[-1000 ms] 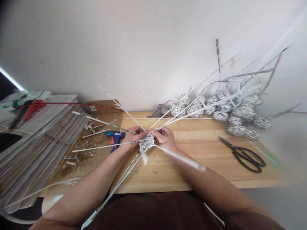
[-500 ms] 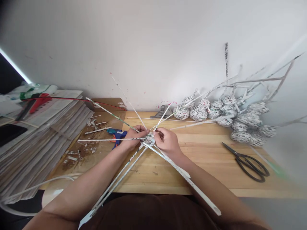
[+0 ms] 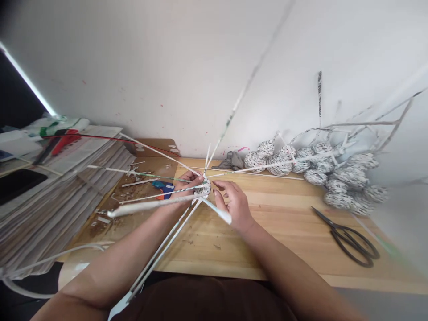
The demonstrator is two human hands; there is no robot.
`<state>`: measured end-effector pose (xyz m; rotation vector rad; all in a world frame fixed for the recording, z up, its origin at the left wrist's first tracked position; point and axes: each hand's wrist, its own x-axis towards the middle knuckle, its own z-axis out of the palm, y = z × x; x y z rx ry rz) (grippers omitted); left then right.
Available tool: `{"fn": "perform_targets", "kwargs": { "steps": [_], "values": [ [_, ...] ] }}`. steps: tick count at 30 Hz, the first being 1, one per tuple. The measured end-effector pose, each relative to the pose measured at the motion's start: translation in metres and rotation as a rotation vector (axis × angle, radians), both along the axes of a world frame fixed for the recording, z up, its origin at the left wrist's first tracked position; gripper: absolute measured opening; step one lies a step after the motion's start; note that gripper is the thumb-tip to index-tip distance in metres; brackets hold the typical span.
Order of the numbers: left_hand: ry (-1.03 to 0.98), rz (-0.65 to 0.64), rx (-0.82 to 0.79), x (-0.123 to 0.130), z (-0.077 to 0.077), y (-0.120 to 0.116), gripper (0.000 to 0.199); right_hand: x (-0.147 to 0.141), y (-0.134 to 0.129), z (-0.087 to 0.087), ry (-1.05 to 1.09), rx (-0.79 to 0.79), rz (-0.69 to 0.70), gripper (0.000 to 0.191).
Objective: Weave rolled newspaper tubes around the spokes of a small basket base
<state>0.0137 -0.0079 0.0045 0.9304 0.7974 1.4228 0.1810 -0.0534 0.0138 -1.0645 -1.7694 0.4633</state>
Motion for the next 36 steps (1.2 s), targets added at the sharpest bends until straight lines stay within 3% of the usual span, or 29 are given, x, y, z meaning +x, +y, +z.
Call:
{"fn": "perform_targets", "kwargs": {
  "steps": [6,9,13,18,22,24,27,31,34,36],
  "values": [
    [0.03,0.202,-0.07,0.002,-0.011,0.006,0.037,-0.009,0.0,-0.005,0.164,-0.325,0.21,0.034],
    [0.108,0.272,-0.064,0.004,-0.017,0.008,0.033,-0.017,-0.002,-0.01,0.281,-0.569,0.296,0.045],
    [0.118,0.275,-0.058,0.004,-0.022,0.01,0.035,-0.022,-0.005,-0.012,0.417,-1.008,0.562,0.04],
    [0.143,0.223,-0.097,0.001,-0.022,0.011,0.035,-0.019,-0.008,-0.002,0.587,-1.131,0.812,0.04],
    [0.1,0.193,-0.098,0.003,-0.02,0.004,0.032,-0.012,-0.004,0.005,0.736,-1.115,0.847,0.051],
    [0.138,0.19,-0.07,0.006,-0.019,-0.001,0.032,-0.007,0.0,0.006,0.673,-1.064,0.792,0.048],
    [0.208,0.175,-0.039,0.011,-0.018,-0.005,0.034,0.005,0.01,0.006,0.427,-0.894,0.578,0.026],
    [0.249,0.141,-0.014,0.014,-0.018,-0.007,0.039,0.026,0.024,0.014,0.173,-0.72,0.319,0.033],
    [0.267,0.139,-0.008,0.014,-0.017,-0.008,0.039,0.035,0.03,0.02,0.206,-0.512,0.206,0.012],
    [0.293,0.123,0.004,0.014,-0.014,-0.011,0.038,0.034,0.03,0.02,0.223,-0.386,0.179,0.013]
  ]
}}
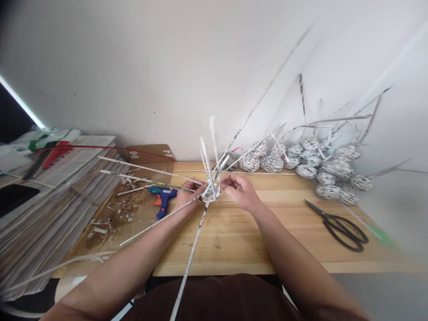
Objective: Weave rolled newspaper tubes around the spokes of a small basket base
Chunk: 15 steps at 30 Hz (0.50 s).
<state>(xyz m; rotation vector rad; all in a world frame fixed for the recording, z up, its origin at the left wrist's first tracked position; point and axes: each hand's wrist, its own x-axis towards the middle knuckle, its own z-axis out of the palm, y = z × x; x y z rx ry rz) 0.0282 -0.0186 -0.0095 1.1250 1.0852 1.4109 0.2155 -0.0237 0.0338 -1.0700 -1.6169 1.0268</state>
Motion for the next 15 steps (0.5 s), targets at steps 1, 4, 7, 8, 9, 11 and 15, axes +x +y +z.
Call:
{"fn": "perform_targets", "kwargs": {
  "steps": [1,4,7,8,9,11,15],
  "values": [
    [0.019,-0.012,0.004,0.0,0.001,-0.001,0.036,-0.002,-0.001,-0.001,-0.023,0.049,0.003,0.016],
    [0.048,-0.053,0.022,0.002,0.004,-0.005,0.029,-0.009,-0.003,-0.006,-0.135,0.145,0.059,0.018],
    [0.041,-0.085,0.037,0.003,0.003,-0.005,0.025,-0.012,-0.003,-0.01,-0.112,0.156,0.095,0.023],
    [0.047,-0.084,0.036,0.002,0.002,-0.004,0.024,-0.011,-0.002,-0.011,-0.075,0.133,0.097,0.025],
    [0.061,-0.076,0.031,0.001,0.002,-0.003,0.024,-0.011,-0.002,-0.011,-0.034,0.102,0.103,0.026],
    [0.104,-0.051,0.015,-0.002,0.001,0.0,0.023,-0.01,-0.001,-0.01,0.029,0.031,0.12,0.031],
    [0.158,-0.059,0.01,-0.006,0.002,0.003,0.023,-0.008,0.0,-0.005,0.013,-0.103,0.098,0.047]
  ]
}}
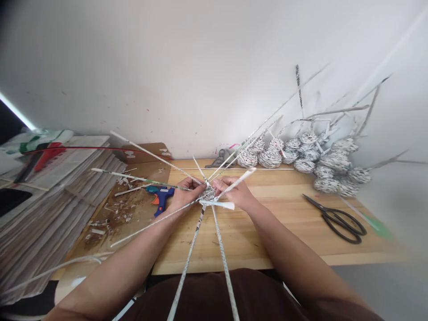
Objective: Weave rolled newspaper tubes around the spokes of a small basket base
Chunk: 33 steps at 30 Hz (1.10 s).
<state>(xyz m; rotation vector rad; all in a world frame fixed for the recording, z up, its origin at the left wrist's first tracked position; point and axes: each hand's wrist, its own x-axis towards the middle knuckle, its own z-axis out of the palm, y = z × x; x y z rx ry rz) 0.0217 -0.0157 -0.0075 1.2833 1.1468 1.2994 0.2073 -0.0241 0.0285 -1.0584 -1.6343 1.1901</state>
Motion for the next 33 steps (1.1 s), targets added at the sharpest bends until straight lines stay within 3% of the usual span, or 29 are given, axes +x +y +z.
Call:
{"fn": "perform_targets", "kwargs": {
  "steps": [4,8,11,13,19,24,29,33],
  "values": [
    [0.021,-0.028,0.019,0.0,0.0,0.0,0.02,0.001,-0.002,0.002,-0.12,-0.064,-0.012,0.04],
    [0.044,-0.04,0.019,0.002,-0.001,-0.002,0.019,0.001,-0.007,0.001,-0.369,0.208,-0.017,0.044],
    [0.039,-0.06,0.007,0.002,0.0,-0.004,0.018,-0.003,-0.012,-0.002,-0.486,0.392,-0.007,0.026],
    [0.033,-0.073,0.008,0.003,0.001,-0.006,0.017,-0.009,-0.013,-0.006,-0.483,0.461,-0.074,0.012],
    [0.078,-0.114,-0.015,0.003,0.004,-0.011,0.015,-0.021,-0.015,-0.017,-0.384,0.419,-0.272,0.006],
    [-0.066,-0.131,-0.069,0.005,0.0,-0.01,0.024,-0.022,-0.016,-0.016,-0.06,0.308,-0.432,0.016],
    [-0.19,-0.129,-0.046,0.007,0.001,-0.009,0.029,-0.026,-0.016,-0.009,0.268,0.22,-0.459,0.029],
    [-0.165,-0.109,-0.01,0.007,0.006,-0.011,0.028,-0.028,-0.018,-0.002,0.352,0.183,-0.454,0.038]
  ]
}}
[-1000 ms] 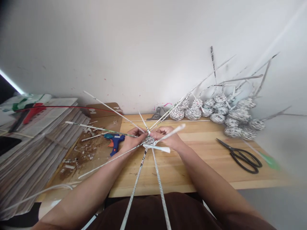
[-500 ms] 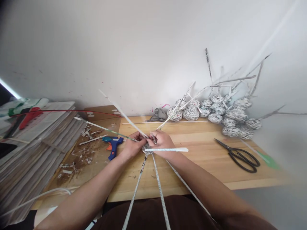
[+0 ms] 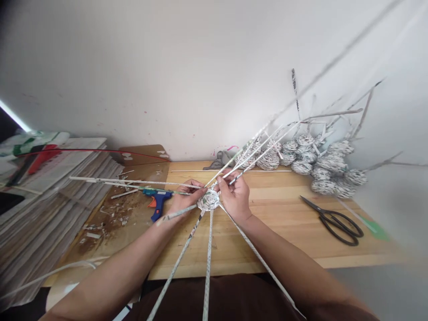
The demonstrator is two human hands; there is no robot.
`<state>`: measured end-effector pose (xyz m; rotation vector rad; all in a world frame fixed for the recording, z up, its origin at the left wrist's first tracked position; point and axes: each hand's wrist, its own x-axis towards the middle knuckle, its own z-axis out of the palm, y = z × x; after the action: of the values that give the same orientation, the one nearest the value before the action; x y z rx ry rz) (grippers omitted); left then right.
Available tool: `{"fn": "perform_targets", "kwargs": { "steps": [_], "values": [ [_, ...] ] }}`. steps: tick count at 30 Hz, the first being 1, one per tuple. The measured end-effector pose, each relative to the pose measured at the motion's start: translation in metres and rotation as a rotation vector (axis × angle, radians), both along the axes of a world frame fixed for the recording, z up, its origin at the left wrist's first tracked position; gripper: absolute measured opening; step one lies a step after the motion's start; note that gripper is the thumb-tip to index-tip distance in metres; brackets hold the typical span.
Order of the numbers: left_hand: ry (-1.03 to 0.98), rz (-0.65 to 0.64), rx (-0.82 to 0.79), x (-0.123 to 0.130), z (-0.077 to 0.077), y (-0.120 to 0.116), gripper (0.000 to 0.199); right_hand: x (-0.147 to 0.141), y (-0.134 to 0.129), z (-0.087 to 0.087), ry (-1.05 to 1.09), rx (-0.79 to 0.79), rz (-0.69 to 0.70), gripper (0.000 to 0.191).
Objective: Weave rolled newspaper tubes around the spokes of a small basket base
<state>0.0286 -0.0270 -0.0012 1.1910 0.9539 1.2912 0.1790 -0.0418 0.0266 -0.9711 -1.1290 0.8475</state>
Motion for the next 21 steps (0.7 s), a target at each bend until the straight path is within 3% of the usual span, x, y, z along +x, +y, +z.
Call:
{"fn": "perform_targets", "kwargs": {
  "steps": [4,8,16,21],
  "values": [
    [0.138,0.033,0.106,-0.001,0.006,-0.004,0.021,-0.001,-0.001,0.002,-0.034,-0.043,0.007,0.045],
    [0.163,0.052,0.09,0.0,0.005,-0.005,0.018,0.002,-0.001,-0.001,-0.077,-0.056,0.04,0.046],
    [0.065,0.095,0.033,-0.001,0.004,0.001,0.021,0.008,-0.004,0.001,-0.072,0.068,-0.04,0.018],
    [0.033,0.115,0.045,-0.002,0.001,0.004,0.022,0.012,-0.006,0.001,-0.061,0.098,0.055,0.018]
  ]
}}
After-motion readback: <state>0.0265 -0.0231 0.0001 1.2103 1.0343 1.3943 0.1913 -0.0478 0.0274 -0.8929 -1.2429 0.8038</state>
